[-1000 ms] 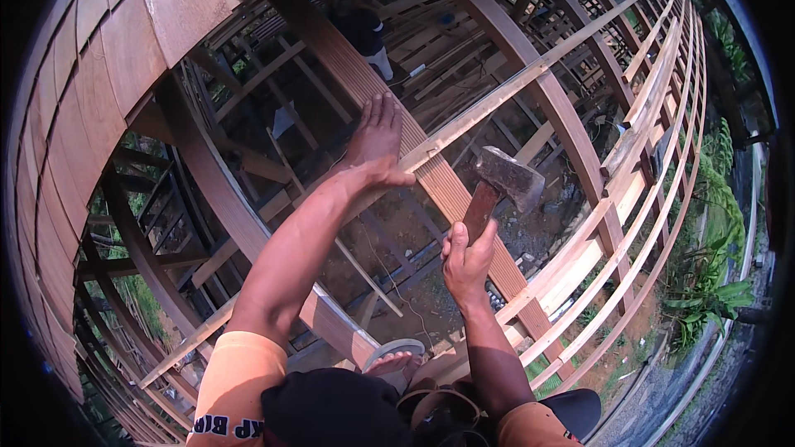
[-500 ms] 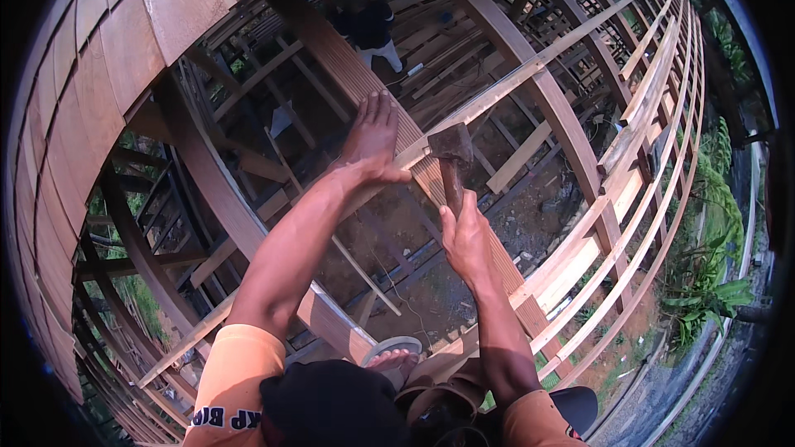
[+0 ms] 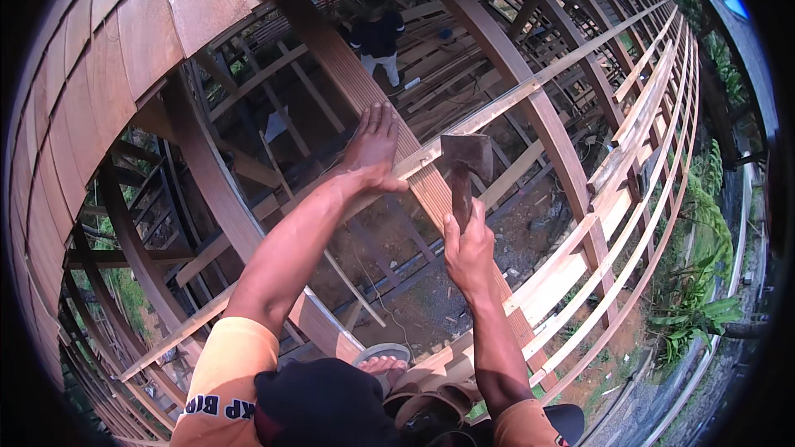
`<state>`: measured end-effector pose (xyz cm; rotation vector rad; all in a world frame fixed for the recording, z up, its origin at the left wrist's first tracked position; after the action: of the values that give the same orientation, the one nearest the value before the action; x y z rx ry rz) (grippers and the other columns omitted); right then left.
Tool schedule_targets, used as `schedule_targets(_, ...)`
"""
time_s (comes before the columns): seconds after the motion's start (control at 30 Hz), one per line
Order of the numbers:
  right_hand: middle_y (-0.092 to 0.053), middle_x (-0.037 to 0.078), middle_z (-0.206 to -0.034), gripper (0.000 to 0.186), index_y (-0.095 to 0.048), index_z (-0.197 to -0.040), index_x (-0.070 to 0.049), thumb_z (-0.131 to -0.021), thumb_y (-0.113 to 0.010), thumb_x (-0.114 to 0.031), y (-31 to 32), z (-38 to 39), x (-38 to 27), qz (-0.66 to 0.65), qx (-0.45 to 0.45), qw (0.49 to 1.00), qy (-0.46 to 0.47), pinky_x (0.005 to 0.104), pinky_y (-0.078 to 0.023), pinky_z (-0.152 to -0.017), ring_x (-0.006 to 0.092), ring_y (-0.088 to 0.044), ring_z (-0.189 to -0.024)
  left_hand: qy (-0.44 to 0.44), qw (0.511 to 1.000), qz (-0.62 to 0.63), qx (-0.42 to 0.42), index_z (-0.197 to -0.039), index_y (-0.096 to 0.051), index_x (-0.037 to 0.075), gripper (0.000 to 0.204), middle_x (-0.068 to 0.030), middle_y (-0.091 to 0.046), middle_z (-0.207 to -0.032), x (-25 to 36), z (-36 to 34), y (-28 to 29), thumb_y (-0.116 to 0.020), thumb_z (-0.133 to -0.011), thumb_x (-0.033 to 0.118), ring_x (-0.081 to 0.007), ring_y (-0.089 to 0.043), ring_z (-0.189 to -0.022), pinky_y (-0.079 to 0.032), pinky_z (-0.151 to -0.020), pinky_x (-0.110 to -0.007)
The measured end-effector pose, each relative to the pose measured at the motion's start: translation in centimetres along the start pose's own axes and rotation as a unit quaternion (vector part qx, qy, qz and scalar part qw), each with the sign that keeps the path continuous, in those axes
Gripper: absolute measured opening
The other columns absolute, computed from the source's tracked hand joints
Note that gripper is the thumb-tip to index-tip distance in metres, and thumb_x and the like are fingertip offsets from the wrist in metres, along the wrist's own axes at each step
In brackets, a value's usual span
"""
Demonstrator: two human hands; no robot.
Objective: The person nails wooden planks onto a curved roof frame using a hammer. The person positions a wooden plank, aligns it with the existing shingles, and hammers a nail through it into the frame.
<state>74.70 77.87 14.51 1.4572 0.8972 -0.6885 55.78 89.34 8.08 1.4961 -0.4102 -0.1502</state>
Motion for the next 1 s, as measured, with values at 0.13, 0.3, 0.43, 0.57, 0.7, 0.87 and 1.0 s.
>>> schedule_targets(0.13,-0.053,0.007,-0.086,0.043,-0.039,-0.126,-0.001,-0.102,-0.060,-0.029,6.0,1.0,-6.5,-0.311,0.240,0.898,0.198,0.0290,-0.048,-0.058,0.0122,-0.052,-0.063,-0.003,1.000,0.001,0.021,-0.146,-0.029,-0.017,0.129,-0.0385,-0.019,-0.157,-0.4,0.7,-0.7,-0.081,-0.053,0.057,-0.0508,-0.014,-0.149,-0.011,-0.125,-0.050)
schedule_targets(0.3,-0.062,0.026,-0.092,0.030,-0.040,-0.124,0.000,-0.101,-0.054,-0.015,-2.1,0.2,2.4,0.047,0.010,0.998,0.040,0.0465,-0.051,-0.066,0.0430,-0.066,-0.075,-0.007,1.000,0.008,0.023,-0.146,-0.028,-0.017,0.129,-0.0386,-0.019,-0.157,0.2,-0.1,-0.1,-0.080,-0.054,0.058,-0.0506,-0.014,-0.149,-0.011,-0.125,-0.050)
schedule_targets(0.43,-0.062,0.032,-0.100,0.034,-0.044,-0.127,0.001,-0.098,-0.058,-0.011,-1.0,-0.3,2.4,0.039,-0.038,0.997,-0.053,0.0499,-0.050,-0.073,0.0487,-0.063,-0.094,-0.007,0.999,0.005,0.042,-0.144,-0.031,-0.019,0.128,-0.0382,-0.025,-0.154,-0.1,0.3,0.2,-0.082,-0.054,0.056,-0.0513,-0.020,-0.147,-0.013,-0.125,-0.051)
schedule_targets(0.57,-0.055,0.011,-0.088,0.037,-0.039,-0.122,-0.005,-0.101,-0.061,-0.027,5.5,0.8,-5.2,-0.241,0.186,0.945,0.118,0.0336,-0.049,-0.057,0.0183,-0.058,-0.066,-0.014,0.999,0.002,0.044,-0.143,-0.031,-0.019,0.127,-0.0388,-0.025,-0.154,0.1,0.6,0.3,-0.082,-0.055,0.057,-0.0518,-0.020,-0.147,-0.014,-0.125,-0.051)
schedule_targets(0.7,-0.051,0.011,-0.083,0.039,-0.037,-0.122,-0.002,-0.102,-0.058,-0.029,2.8,1.7,-1.7,-0.248,0.197,0.928,0.196,0.0317,-0.048,-0.059,0.0187,-0.051,-0.060,-0.030,0.998,0.013,0.050,-0.143,-0.032,-0.019,0.127,-0.0389,-0.024,-0.154,0.9,0.0,0.4,-0.083,-0.054,0.056,-0.0518,-0.018,-0.147,-0.013,-0.125,-0.051)
schedule_targets(0.87,-0.064,0.028,-0.105,0.033,-0.046,-0.127,0.002,-0.101,-0.055,-0.016,-3.2,0.3,3.0,0.028,-0.041,0.998,-0.025,0.0439,-0.052,-0.076,0.0453,-0.066,-0.089,-0.008,1.000,0.024,0.014,-0.147,-0.028,-0.016,0.130,-0.0370,-0.018,-0.158,0.0,-0.4,0.1,-0.080,-0.053,0.057,-0.0506,-0.012,-0.150,-0.008,-0.125,-0.051)
schedule_targets(1.0,-0.055,0.009,-0.089,0.041,-0.039,-0.131,0.000,-0.101,-0.060,-0.020,4.0,0.0,-4.0,-0.217,0.124,0.966,0.072,0.0289,-0.048,-0.063,0.0137,-0.055,-0.069,0.003,1.000,0.007,-0.001,-0.147,-0.028,-0.015,0.129,-0.0372,-0.017,-0.158,-0.5,0.6,-0.4,-0.080,-0.053,0.055,-0.0504,-0.011,-0.150,-0.008,-0.125,-0.050)
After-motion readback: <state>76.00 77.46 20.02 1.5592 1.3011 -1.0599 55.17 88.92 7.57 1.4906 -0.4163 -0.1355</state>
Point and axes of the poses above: each hand's wrist, its own z-axis away from the middle knuckle, its own y-axis out of the back of the hand, x = y × z, the point moved 8 cm from there along -z, towards the middle knuckle
